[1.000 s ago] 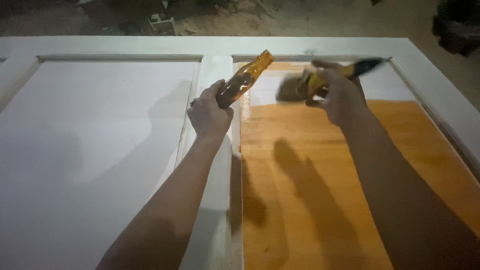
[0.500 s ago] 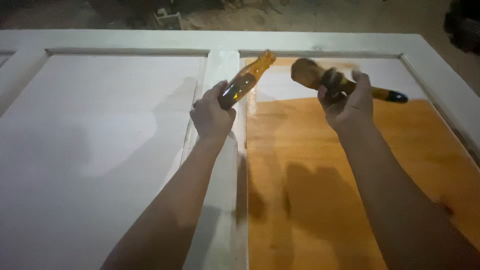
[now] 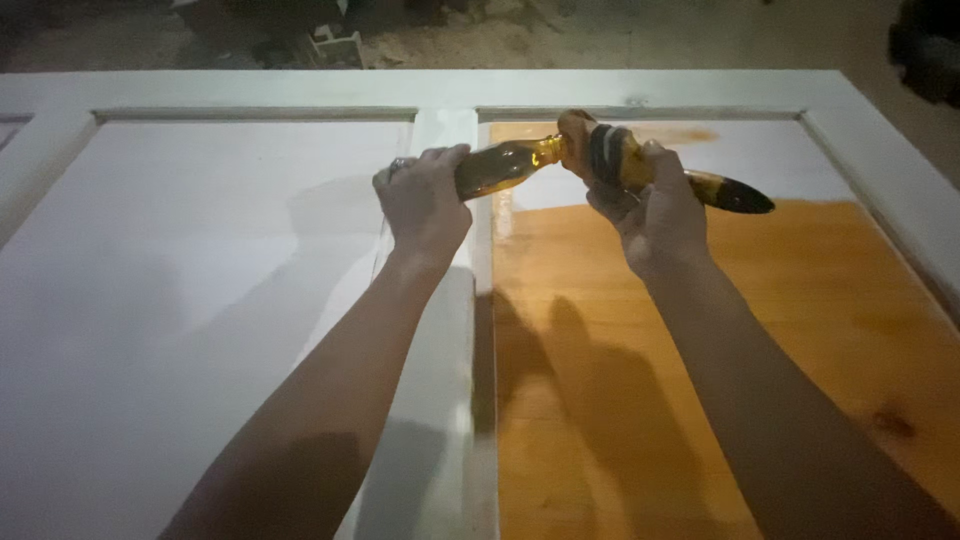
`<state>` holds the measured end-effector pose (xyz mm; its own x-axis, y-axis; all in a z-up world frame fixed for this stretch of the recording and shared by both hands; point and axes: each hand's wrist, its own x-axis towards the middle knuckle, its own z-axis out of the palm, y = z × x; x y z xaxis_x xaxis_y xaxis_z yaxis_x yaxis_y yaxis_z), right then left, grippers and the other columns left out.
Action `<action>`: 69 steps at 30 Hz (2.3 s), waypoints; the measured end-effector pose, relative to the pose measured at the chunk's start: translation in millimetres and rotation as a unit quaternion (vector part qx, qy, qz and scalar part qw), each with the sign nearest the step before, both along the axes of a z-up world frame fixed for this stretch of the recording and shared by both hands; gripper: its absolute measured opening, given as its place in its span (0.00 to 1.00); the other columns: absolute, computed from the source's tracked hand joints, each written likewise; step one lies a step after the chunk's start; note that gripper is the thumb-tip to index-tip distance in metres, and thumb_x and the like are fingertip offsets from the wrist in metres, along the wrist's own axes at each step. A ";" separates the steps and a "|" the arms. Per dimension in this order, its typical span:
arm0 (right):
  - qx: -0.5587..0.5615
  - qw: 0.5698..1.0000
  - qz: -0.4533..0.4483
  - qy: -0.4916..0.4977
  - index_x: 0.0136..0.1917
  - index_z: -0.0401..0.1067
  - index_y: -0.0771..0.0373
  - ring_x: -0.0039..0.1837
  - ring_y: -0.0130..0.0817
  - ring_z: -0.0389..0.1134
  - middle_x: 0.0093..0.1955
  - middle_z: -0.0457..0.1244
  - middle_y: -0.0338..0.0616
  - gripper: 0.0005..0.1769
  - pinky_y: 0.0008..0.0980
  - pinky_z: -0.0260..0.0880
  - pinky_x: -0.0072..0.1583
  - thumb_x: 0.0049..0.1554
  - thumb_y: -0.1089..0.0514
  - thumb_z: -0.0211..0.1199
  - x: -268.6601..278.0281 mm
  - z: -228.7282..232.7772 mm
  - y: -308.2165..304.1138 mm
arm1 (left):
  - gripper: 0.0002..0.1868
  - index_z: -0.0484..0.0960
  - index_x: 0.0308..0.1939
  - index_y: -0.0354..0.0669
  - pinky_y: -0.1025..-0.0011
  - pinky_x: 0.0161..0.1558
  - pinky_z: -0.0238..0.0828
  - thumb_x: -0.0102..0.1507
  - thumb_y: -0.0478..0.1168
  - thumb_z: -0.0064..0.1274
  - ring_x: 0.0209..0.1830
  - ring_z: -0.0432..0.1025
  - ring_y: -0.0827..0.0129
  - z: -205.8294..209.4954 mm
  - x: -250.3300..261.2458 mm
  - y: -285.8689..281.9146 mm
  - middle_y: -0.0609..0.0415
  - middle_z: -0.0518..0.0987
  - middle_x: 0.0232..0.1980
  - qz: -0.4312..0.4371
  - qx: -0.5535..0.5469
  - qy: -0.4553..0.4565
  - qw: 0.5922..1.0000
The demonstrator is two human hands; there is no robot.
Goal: The person applies varnish to a wooden door panel using a brush after pouring the liquid from a bottle.
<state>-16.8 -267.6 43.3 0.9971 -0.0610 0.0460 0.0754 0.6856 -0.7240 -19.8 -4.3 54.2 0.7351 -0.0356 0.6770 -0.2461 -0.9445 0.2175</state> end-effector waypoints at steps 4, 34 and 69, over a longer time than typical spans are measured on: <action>-0.121 0.990 -0.031 0.062 0.69 0.56 0.61 0.60 0.44 0.67 0.60 0.56 0.52 0.34 0.47 0.73 0.60 0.56 0.40 0.55 -4.8 -1.4 13.5 | 0.31 0.85 0.54 0.58 0.55 0.58 0.57 0.49 0.27 0.58 0.54 0.74 0.54 9.6 6.6 3.1 0.57 0.84 0.51 0.038 0.056 0.012 0.998; -0.726 0.632 -0.236 -0.133 0.58 0.78 0.54 0.47 0.34 0.72 0.48 0.70 0.43 0.14 0.38 0.74 0.53 0.69 0.46 0.57 30.5 -79.2 -70.6 | 0.36 0.66 0.71 0.44 0.63 0.63 0.71 0.61 0.42 0.62 0.62 0.77 0.57 -64.8 -10.3 -17.7 0.44 0.78 0.63 -0.023 -0.483 -0.002 0.875; -0.732 0.632 -0.187 -0.171 0.51 0.78 0.49 0.69 0.40 0.63 0.70 0.63 0.38 0.19 0.39 0.65 0.66 0.45 0.58 0.75 10.2 -71.5 89.1 | 0.39 0.62 0.73 0.43 0.62 0.59 0.71 0.61 0.44 0.62 0.59 0.75 0.55 -66.6 -10.1 -17.7 0.43 0.78 0.61 -0.009 -0.425 -0.015 0.905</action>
<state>-6.6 -178.6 -28.2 0.8418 0.0675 0.5355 0.3571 -0.8135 -0.4589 -29.8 -22.0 -12.4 0.7197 0.4964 0.4854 -0.2778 -0.4348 0.8566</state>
